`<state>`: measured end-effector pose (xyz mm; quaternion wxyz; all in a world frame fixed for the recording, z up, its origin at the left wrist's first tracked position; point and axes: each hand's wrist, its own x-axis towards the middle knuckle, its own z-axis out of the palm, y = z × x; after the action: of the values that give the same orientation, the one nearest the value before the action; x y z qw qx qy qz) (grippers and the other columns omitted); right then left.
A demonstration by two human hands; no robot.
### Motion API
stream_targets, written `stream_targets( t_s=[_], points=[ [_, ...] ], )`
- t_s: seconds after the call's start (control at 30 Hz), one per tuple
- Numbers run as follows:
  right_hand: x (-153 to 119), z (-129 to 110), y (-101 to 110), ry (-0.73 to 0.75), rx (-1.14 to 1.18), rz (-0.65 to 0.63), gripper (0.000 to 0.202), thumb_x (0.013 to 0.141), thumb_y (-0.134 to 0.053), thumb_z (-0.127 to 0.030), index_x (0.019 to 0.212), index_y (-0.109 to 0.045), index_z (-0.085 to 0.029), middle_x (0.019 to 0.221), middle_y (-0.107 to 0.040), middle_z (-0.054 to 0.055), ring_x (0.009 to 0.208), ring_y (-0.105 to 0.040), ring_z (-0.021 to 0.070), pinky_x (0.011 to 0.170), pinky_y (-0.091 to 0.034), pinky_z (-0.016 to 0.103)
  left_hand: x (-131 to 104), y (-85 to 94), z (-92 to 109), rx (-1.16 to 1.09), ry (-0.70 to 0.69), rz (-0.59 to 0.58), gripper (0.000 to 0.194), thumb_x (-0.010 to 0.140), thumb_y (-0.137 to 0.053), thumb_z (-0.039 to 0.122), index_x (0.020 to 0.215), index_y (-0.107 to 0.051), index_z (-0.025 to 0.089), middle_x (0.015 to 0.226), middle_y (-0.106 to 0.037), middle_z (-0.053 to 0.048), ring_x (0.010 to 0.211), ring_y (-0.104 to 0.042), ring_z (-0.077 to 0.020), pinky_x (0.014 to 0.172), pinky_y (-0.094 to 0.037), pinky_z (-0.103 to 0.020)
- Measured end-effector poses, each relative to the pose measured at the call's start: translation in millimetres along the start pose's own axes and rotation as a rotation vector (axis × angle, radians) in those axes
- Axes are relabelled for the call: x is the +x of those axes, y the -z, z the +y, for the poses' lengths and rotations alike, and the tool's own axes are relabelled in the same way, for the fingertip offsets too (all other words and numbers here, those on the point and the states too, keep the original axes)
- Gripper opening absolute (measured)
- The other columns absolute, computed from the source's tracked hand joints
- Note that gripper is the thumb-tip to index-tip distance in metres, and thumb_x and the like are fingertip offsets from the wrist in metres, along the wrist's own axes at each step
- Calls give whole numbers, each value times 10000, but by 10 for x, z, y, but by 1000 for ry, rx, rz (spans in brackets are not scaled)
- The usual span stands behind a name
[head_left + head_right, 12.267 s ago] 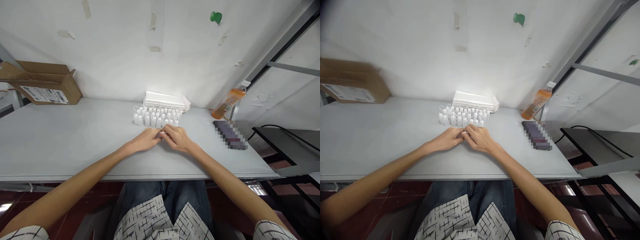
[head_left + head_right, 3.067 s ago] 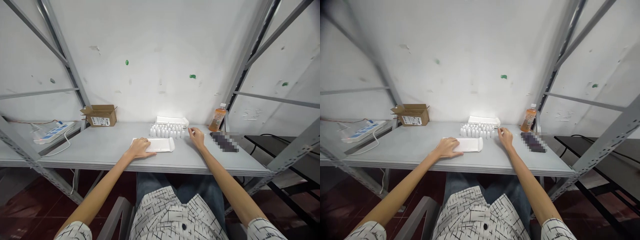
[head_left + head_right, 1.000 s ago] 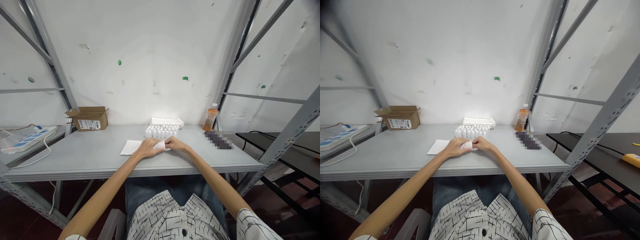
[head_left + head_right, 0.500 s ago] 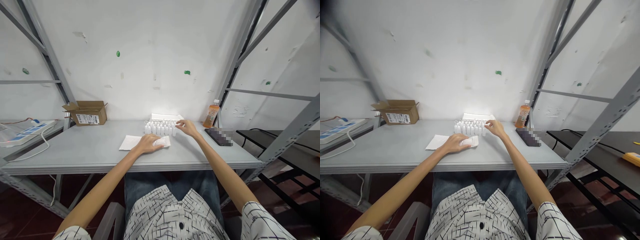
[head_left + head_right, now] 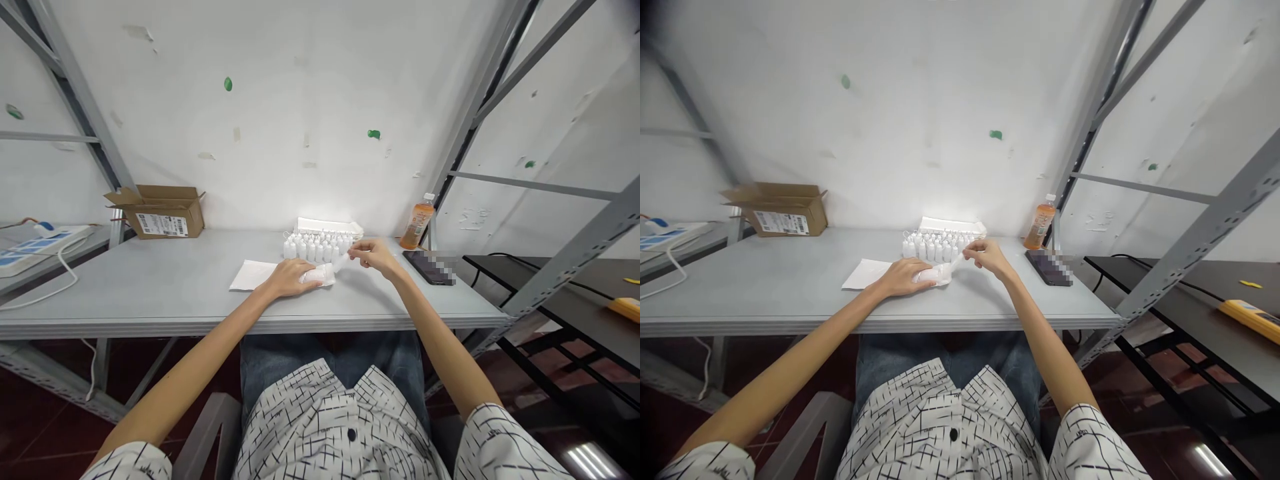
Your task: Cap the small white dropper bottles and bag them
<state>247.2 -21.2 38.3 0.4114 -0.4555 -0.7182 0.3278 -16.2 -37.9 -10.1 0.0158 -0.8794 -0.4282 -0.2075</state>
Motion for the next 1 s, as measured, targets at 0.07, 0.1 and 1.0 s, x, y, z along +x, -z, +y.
stream_targets(
  t_s=[0.07,0.1,1.0],
  points=[
    [-32,-3,-114,-9,3,-80,231,714,-681,-374,730,-693,-143,691,-671,42,429,-413,64,460,-366,243,-3,4,3,0,-5,3,536,858,-501,623,1147,-686,211,1114,-709,-65,1011,-636,-261,816,-472,-340],
    [-38,8,-172,-10,1,-119,222,715,-678,-362,733,-696,-142,694,-678,43,425,-412,62,468,-372,244,-4,6,6,1,-8,4,529,859,-503,618,1142,-688,211,1107,-711,-64,1008,-636,-259,815,-472,-338],
    [322,251,-96,89,-206,187,276,754,-655,-403,759,-725,-136,669,-670,45,459,-451,91,506,-374,256,-12,57,35,31,40,-21,537,859,-496,611,1172,-674,213,1168,-692,-72,1076,-624,-269,861,-487,-351]
  ],
)
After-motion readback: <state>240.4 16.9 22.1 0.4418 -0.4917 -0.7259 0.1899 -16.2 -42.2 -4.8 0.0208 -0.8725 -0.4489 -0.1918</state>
